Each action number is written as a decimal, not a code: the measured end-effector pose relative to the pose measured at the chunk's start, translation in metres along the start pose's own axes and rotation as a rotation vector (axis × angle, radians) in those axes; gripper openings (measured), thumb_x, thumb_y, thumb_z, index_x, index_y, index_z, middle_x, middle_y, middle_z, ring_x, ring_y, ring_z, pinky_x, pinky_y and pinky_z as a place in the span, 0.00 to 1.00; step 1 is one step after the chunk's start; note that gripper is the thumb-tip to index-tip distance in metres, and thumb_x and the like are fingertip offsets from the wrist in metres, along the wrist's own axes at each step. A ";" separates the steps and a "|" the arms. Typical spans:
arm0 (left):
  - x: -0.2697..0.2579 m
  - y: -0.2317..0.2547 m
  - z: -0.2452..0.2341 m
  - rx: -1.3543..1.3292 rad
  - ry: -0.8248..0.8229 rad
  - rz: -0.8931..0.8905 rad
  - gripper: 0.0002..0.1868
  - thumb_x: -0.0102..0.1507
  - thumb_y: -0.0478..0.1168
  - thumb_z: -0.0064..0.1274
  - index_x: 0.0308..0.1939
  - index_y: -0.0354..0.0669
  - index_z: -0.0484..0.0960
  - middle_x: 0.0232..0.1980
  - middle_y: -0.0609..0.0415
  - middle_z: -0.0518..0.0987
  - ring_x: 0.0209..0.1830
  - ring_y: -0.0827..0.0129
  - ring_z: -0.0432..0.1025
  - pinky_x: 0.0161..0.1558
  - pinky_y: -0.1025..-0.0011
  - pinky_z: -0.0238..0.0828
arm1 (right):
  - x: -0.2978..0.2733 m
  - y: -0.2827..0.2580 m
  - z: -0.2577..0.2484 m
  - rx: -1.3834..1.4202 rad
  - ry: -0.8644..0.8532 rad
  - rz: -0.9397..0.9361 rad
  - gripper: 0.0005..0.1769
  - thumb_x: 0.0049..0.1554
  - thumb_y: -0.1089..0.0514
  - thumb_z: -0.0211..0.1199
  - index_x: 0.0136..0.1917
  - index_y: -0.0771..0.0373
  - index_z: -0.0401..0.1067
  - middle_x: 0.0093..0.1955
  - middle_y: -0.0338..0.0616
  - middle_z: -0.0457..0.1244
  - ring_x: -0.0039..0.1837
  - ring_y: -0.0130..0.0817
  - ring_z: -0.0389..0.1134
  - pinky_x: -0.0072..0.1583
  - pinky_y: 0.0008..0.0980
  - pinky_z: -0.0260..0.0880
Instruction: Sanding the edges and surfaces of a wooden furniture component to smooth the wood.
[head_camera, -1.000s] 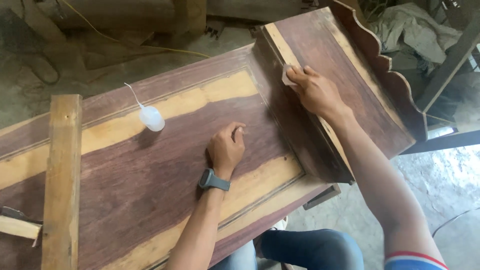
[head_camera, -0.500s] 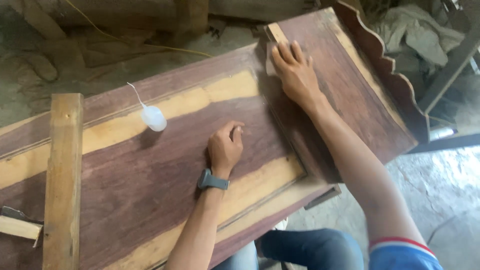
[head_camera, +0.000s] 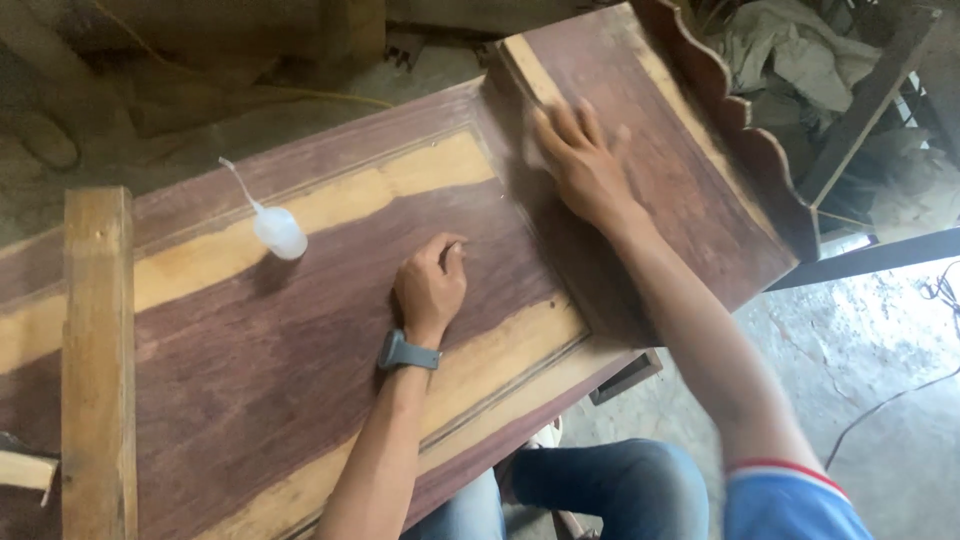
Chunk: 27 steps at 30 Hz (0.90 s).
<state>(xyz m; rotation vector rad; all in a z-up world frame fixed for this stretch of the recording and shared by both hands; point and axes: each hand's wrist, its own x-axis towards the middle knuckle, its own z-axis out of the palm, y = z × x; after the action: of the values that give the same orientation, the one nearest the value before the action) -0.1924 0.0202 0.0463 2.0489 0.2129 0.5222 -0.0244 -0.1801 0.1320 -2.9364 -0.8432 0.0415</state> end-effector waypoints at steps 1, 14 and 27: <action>0.000 -0.002 -0.001 0.003 0.000 0.010 0.09 0.64 0.38 0.48 0.40 0.50 0.86 0.38 0.55 0.87 0.35 0.53 0.80 0.31 0.56 0.73 | 0.012 -0.003 0.003 0.002 0.009 0.003 0.43 0.59 0.72 0.45 0.83 0.47 0.45 0.87 0.43 0.37 0.85 0.61 0.30 0.64 0.94 0.30; 0.000 0.004 -0.010 0.021 -0.060 -0.020 0.10 0.66 0.37 0.49 0.42 0.51 0.87 0.33 0.50 0.85 0.39 0.49 0.80 0.45 0.56 0.75 | -0.206 0.025 0.012 -0.089 0.126 0.017 0.38 0.59 0.55 0.60 0.81 0.44 0.57 0.85 0.38 0.48 0.83 0.56 0.46 0.73 0.72 0.48; 0.001 -0.009 0.000 0.187 0.007 0.081 0.09 0.66 0.36 0.51 0.40 0.52 0.87 0.30 0.58 0.83 0.35 0.57 0.80 0.44 0.61 0.76 | -0.291 0.034 0.028 -0.061 0.278 0.215 0.36 0.59 0.45 0.60 0.80 0.35 0.60 0.80 0.32 0.56 0.81 0.45 0.52 0.73 0.59 0.56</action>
<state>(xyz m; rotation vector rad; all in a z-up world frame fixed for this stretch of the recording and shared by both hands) -0.1908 0.0252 0.0386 2.2449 0.1897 0.5777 -0.2542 -0.3608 0.1019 -2.9775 -0.4969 -0.3751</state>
